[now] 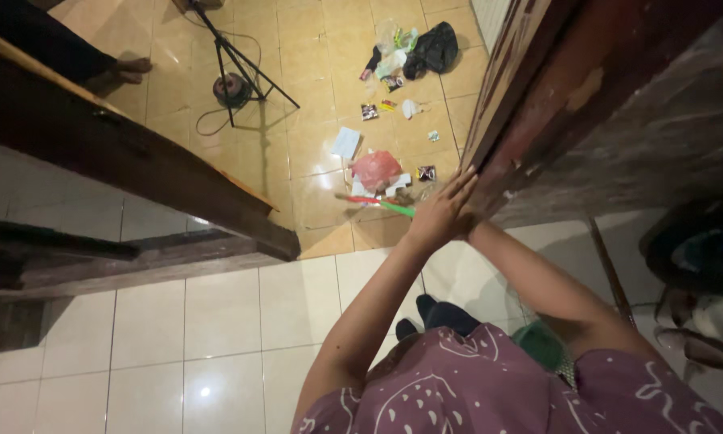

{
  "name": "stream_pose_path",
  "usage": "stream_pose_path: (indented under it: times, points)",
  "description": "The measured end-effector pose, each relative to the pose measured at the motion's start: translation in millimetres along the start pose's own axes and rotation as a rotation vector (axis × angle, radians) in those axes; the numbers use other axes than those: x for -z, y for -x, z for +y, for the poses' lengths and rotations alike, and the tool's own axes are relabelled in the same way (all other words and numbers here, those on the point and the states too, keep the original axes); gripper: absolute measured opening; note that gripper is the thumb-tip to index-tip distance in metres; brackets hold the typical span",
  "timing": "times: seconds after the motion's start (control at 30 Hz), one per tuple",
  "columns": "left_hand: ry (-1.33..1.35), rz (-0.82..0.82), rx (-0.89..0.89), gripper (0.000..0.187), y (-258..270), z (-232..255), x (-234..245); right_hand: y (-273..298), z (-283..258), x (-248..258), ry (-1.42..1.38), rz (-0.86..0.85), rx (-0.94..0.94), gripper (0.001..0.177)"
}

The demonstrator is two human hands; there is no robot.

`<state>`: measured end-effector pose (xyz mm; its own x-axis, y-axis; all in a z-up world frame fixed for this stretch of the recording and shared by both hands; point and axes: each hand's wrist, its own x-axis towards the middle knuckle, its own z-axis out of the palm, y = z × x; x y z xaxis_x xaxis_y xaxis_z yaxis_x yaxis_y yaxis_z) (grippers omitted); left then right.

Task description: The person sweeps scattered debris on a tiled floor using a broom and a dustpan. They gather items such as paper, plastic, and wrappers into a pile and sweep them into the dustpan held in their left hand.

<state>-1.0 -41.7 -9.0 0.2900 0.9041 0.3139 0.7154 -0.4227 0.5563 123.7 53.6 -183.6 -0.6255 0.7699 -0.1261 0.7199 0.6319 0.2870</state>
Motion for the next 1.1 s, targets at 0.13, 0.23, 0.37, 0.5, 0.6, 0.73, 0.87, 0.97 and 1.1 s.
stream_pose_path:
  times: [0.13, 0.23, 0.37, 0.5, 0.6, 0.73, 0.87, 0.97, 1.1]
  points:
    - [-0.016, 0.096, -0.083, 0.08, -8.5, 18.7, 19.4, 16.4, 21.7, 41.5, -0.268, -0.048, 0.184, 0.077]
    - [-0.013, 0.108, -0.124, 0.081, -19.4, 32.1, 31.9, 17.5, 43.4, 52.1, -0.525, -0.165, 0.293, 0.074]
    - [-0.001, 0.088, -0.107, 0.082, -24.2, 38.3, 30.8, 8.3, 42.4, 34.4, -0.395, 0.01, 0.096, 0.075]
    - [-0.029, 0.029, -0.097, 0.082, -22.1, 20.6, 10.9, -1.0, 11.1, 16.0, -0.109, 0.048, -0.215, 0.071]
    - [-0.084, -0.013, -0.069, 0.084, -20.1, 7.5, -2.9, -1.4, -1.9, 1.1, -0.163, 0.049, -0.205, 0.069]
    - [-0.115, -0.029, -0.074, 0.08, -29.7, -2.3, -9.0, -11.2, -3.9, -3.0, -0.21, 0.078, -0.194, 0.066]
    - [-0.101, 0.042, -0.099, 0.073, -43.4, 3.5, -5.7, -18.1, -12.7, 33.2, -0.077, 0.117, -0.517, 0.063]
    - [-0.207, 0.047, -0.172, 0.072, -67.7, 17.9, 10.2, -23.7, -10.2, 70.3, 0.042, 0.197, -0.798, 0.06]
    - [-0.51, -0.125, -0.302, 0.041, -84.1, 32.6, 22.8, -1.7, 37.3, 77.5, 0.317, 0.122, -0.433, 0.06]
